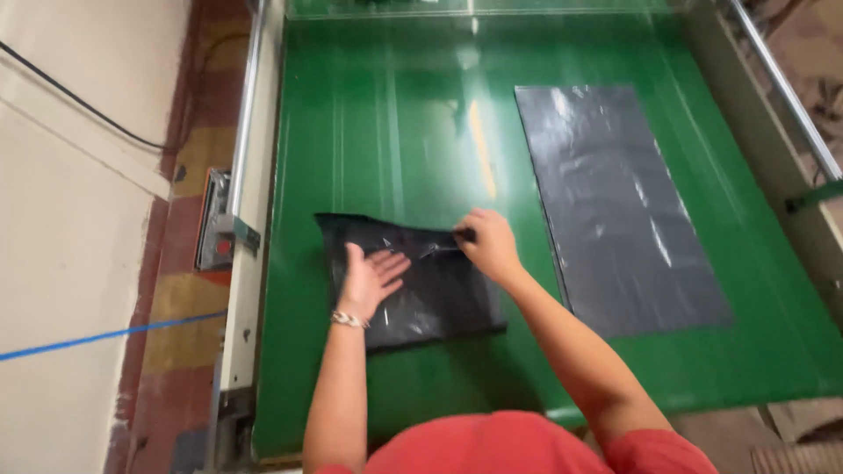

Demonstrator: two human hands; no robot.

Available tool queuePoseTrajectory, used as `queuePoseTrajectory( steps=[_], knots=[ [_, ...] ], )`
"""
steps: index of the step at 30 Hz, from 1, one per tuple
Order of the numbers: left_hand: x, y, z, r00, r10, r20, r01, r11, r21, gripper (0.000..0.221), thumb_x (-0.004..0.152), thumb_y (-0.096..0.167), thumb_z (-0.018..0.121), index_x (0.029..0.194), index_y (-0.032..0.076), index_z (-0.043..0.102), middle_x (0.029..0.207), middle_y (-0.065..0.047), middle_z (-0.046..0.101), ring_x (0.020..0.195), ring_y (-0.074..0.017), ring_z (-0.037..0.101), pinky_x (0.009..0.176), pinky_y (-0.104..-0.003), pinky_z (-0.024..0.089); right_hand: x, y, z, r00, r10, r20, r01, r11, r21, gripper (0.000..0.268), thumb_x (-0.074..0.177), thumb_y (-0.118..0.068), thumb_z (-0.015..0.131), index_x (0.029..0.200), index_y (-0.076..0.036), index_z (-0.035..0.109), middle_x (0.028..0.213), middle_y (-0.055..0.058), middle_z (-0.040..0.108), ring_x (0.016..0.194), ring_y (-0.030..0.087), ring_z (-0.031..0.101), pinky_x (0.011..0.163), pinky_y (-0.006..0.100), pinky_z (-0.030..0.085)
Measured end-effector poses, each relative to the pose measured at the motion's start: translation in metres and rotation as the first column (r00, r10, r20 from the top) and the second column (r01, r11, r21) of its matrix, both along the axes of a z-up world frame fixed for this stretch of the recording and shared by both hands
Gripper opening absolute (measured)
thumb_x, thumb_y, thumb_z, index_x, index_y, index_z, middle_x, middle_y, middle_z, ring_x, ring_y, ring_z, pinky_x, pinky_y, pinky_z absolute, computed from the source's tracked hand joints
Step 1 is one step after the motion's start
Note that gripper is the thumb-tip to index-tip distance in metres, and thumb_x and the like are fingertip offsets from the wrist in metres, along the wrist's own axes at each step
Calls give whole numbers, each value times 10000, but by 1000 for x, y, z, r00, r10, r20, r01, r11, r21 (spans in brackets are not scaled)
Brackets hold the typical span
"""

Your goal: The person is picking up newly manufactured plastic bags from a conveyor belt, folding them into compact squares, and placing them into a red plastic collection basket.

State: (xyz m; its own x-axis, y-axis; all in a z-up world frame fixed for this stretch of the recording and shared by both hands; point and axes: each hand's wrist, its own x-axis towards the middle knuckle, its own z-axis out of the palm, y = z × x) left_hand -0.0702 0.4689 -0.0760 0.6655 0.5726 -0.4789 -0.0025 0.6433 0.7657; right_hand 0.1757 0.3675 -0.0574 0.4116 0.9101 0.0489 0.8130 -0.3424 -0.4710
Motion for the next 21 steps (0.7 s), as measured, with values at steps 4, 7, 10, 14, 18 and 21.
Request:
queuePoseTrajectory(
  steps=[4, 7, 10, 14, 18, 21],
  knots=[
    [-40, 11, -2, 933, 281, 227, -134, 854, -503, 810, 908, 780, 253, 967, 84, 663, 1158, -185, 683, 1205, -407, 603, 993, -596, 450, -40, -90, -19, 973, 126, 192, -190, 912, 364, 225, 648, -109, 802, 754, -189, 621, 847, -9, 596, 915, 274, 593, 799, 416, 466],
    [-72, 11, -54, 906, 360, 221, -197, 823, -533, 780, 883, 781, 459, 1079, 57, 674, 1214, -215, 666, 1165, -438, 619, 966, -657, 471, -60, -126, -48, 977, 121, 176, -182, 901, 393, 282, 618, -49, 813, 773, -206, 637, 969, -66, 675, 1058, 199, 619, 909, 369, 469],
    [-138, 56, -188, 939, 299, 172, -226, 909, -350, 723, 948, 695, 480, 1197, 42, 667, 1274, -212, 653, 1210, -380, 610, 1029, -587, 465, -67, -141, -64, 977, 106, 187, -176, 894, 411, 301, 622, -22, 802, 799, -186, 622, 1041, -66, 696, 1132, 186, 622, 980, 371, 470],
    [-137, 61, -201, 930, 367, 10, -367, 930, 33, 423, 998, 153, 629, 1401, 60, 543, 1289, -234, 628, 1119, -316, 668, 935, -457, 577, -71, -152, -64, 939, 169, 301, -294, 849, 439, 328, 617, -69, 810, 873, -212, 663, 1053, -51, 695, 1150, 196, 625, 1040, 401, 466],
    [-116, 15, -92, 929, 370, -34, -335, 874, 353, 552, 916, -34, 623, 1434, 23, 440, 1395, -155, 554, 1224, -227, 567, 990, -343, 512, -73, -155, -57, 916, 233, 325, -367, 816, 447, 293, 659, -99, 768, 923, -197, 683, 1026, -25, 687, 1153, 227, 621, 1041, 453, 455],
    [-96, -2, -52, 898, 425, -117, -305, 791, 530, 722, 835, -65, 651, 1481, 39, 344, 1456, -179, 513, 1299, -294, 543, 1069, -381, 472, -80, -150, -35, 910, 273, 312, -395, 801, 450, 200, 753, -219, 748, 945, -186, 703, 1006, -14, 697, 1160, 234, 612, 1072, 459, 423]
  ],
)
